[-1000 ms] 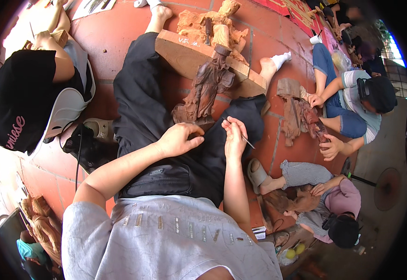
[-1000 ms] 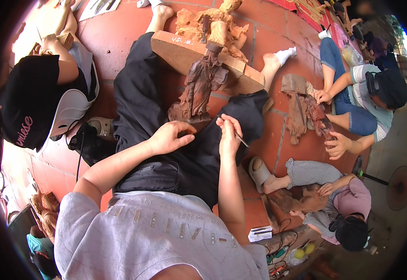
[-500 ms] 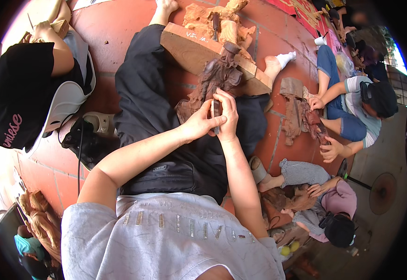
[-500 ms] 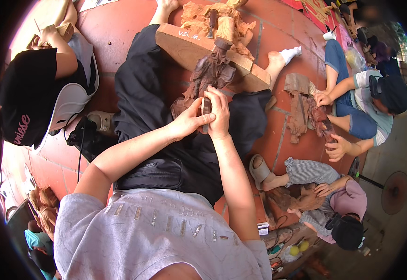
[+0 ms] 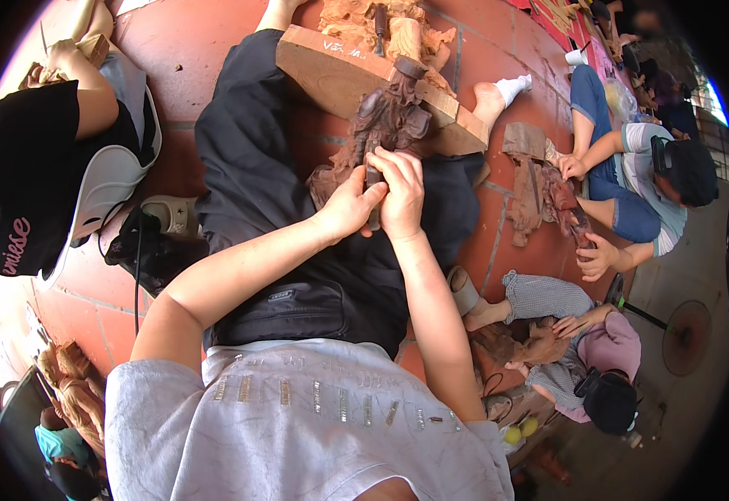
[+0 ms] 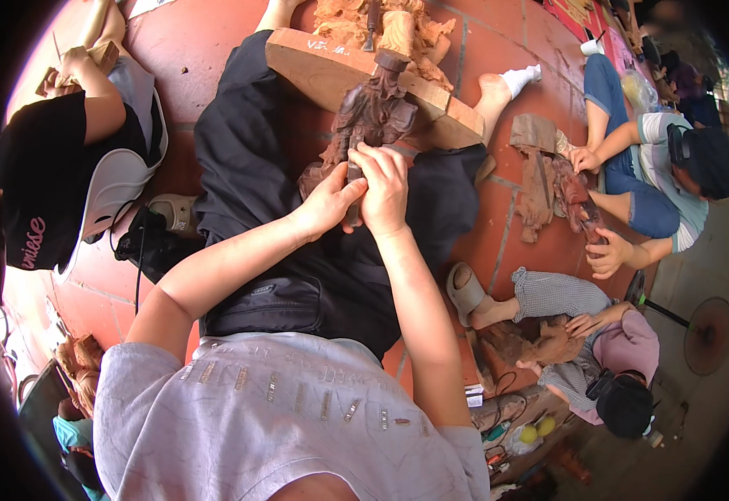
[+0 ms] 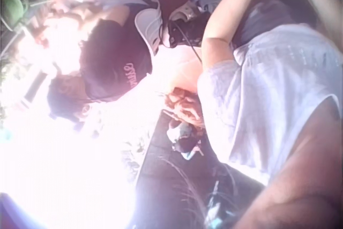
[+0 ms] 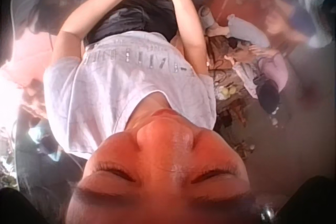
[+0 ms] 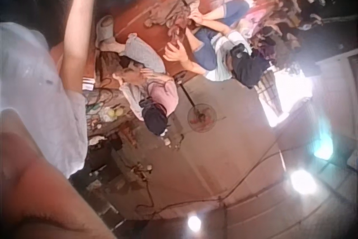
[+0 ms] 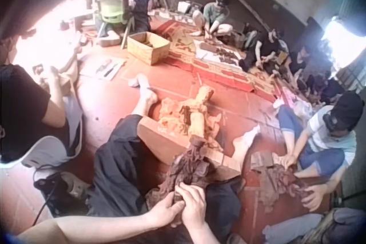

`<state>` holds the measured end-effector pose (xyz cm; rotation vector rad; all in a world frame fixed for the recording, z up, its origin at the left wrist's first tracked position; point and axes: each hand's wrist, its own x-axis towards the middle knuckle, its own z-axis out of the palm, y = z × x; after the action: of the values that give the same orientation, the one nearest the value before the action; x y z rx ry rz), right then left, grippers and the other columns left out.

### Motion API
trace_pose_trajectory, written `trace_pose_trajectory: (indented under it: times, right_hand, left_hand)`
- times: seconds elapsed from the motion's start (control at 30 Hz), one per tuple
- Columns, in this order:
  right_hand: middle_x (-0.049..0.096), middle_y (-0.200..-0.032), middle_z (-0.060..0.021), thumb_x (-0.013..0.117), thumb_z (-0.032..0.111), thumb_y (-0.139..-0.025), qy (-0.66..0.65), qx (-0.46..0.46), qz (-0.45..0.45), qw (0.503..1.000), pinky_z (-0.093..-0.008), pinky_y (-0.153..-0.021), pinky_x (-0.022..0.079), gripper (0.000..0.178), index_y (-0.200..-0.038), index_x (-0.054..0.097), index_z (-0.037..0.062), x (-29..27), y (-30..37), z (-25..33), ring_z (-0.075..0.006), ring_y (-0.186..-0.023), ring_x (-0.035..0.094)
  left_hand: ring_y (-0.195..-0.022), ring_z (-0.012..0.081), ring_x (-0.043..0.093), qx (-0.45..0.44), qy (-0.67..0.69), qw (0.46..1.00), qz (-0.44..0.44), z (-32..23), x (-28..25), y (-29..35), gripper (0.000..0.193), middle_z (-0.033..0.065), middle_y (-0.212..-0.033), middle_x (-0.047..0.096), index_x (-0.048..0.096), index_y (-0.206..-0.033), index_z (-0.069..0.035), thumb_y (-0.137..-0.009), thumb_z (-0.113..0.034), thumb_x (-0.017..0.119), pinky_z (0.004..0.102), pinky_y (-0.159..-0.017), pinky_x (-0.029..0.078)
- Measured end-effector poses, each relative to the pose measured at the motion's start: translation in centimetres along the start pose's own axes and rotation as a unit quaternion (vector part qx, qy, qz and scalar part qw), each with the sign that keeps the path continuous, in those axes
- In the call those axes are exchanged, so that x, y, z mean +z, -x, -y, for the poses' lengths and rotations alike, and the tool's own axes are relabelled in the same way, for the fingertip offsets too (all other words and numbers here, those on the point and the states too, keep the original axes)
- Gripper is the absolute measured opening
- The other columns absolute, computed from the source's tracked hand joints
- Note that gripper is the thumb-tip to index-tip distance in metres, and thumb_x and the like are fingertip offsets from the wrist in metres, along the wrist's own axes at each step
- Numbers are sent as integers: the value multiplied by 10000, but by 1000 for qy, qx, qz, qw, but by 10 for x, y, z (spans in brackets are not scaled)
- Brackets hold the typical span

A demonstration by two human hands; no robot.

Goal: The person sits on the floor and carves a dark piece of wood using a small knife. They hold the wood with one hand and carefully shape it with the other, occasionally rotating the piece to access different sides.

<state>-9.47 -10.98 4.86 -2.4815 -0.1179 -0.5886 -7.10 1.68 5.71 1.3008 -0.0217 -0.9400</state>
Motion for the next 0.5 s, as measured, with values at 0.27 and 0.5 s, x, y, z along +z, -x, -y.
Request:
trace_pose_trajectory:
  times: [0.27,0.5]
  right_hand:
    - [642,-1042,-71,626,77,-719,4,14,35,999,-403,-907,435,287,-1002,669,75,9,50,10,-275,-970,569]
    - [645,-1064,-75,645,56,-720,44,6,-17,999,-395,-898,436,326,-1045,676,72,11,22,13,-272,-967,573]
  left_hand:
    - [-476,132,558,-106,-53,992,43,13,-8,24,324,71,-708,569,395,-1206,8,-1018,-253,432,237,-380,449]
    - [-441,123,541,-51,-100,994,8,19,-11,7,357,65,-705,578,436,-1190,-6,-1026,-321,395,240,-358,424]
